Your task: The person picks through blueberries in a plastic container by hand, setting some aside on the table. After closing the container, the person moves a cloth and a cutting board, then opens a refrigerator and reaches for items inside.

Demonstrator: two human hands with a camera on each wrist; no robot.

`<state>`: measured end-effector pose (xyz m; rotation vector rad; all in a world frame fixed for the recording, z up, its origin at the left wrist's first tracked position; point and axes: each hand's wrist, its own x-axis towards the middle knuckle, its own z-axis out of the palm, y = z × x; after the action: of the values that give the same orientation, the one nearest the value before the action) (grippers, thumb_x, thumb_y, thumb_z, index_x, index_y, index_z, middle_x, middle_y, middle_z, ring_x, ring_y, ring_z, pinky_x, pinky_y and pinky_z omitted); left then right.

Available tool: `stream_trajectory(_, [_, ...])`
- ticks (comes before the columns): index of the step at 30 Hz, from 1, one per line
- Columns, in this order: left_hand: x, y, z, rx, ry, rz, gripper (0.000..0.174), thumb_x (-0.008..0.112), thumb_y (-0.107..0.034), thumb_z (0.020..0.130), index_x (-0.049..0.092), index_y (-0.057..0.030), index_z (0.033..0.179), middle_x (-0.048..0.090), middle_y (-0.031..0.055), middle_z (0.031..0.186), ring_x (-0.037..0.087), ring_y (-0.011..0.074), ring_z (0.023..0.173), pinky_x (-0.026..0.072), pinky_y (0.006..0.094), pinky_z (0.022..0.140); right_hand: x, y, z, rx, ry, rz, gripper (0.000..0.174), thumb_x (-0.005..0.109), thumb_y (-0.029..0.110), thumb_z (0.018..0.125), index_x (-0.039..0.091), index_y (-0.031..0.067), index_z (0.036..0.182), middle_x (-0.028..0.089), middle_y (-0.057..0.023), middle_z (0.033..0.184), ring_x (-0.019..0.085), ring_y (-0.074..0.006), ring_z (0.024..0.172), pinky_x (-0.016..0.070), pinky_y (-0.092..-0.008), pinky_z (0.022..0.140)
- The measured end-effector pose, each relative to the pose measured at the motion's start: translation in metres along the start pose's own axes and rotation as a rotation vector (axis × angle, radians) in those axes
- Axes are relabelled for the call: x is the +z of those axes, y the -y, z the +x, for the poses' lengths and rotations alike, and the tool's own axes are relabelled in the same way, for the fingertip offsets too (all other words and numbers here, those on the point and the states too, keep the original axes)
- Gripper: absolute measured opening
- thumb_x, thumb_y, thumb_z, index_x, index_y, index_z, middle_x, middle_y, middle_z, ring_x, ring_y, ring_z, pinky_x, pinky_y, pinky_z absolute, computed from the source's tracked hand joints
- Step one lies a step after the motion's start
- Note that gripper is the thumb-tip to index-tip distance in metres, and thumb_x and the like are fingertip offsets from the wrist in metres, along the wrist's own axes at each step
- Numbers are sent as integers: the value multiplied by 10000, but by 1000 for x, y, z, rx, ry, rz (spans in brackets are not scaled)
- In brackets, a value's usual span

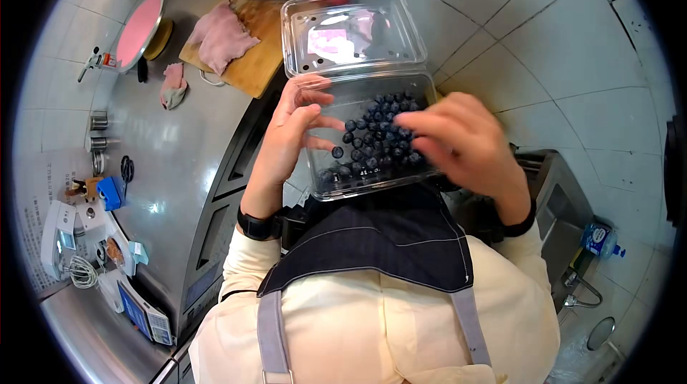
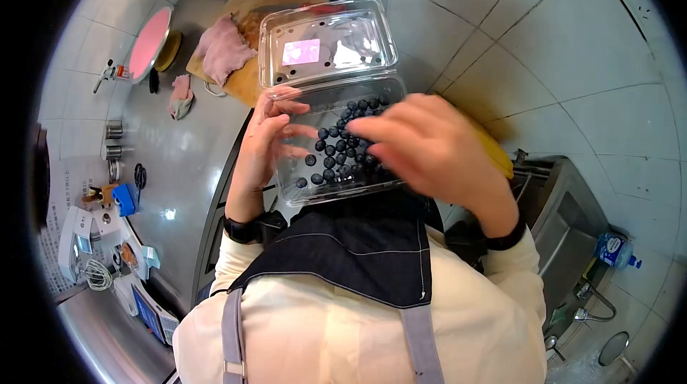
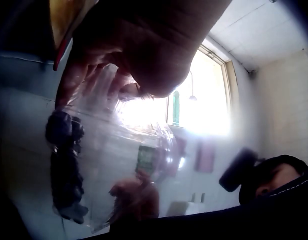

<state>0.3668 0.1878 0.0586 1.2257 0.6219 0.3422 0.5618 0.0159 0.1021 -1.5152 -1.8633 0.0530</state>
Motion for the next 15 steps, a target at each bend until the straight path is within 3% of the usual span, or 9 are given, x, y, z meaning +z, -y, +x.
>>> stream_trajectory(3, [3,3,1,-4,8,-8,409,457,-202,915,417,-116,1313,457,135,1149,647,216,892,557,285,630,30,8,26,-157,193,-7,302,726,126,691,638,115,979,524,-10,790,532,-199,796,446,-319,692])
stream_trajectory(9, [1,6,-3,50,-21,13,393,477,-262,942,424,-113,1302,465,125,1166,630,195,906,553,281,630,72,1,40,-311,279,-59,261,732,143,675,642,104,917,542,-43,857,534,-209,859,454,-317,715])
stream_trajectory(13, [-3,3,-14,33,-62,-81,389,475,-266,944,427,-110,1297,460,142,1169,626,210,899,571,310,629,20,1,33,-109,140,237,236,774,85,645,631,80,831,555,-59,905,554,-229,856,454,-328,708])
stream_trajectory(15, [-8,1,-18,35,-127,-68,451,511,-313,912,422,-93,1295,462,156,1161,616,264,887,575,372,606,-19,-5,6,113,163,304,234,782,62,665,631,63,843,557,-67,901,565,-223,853,451,-332,714])
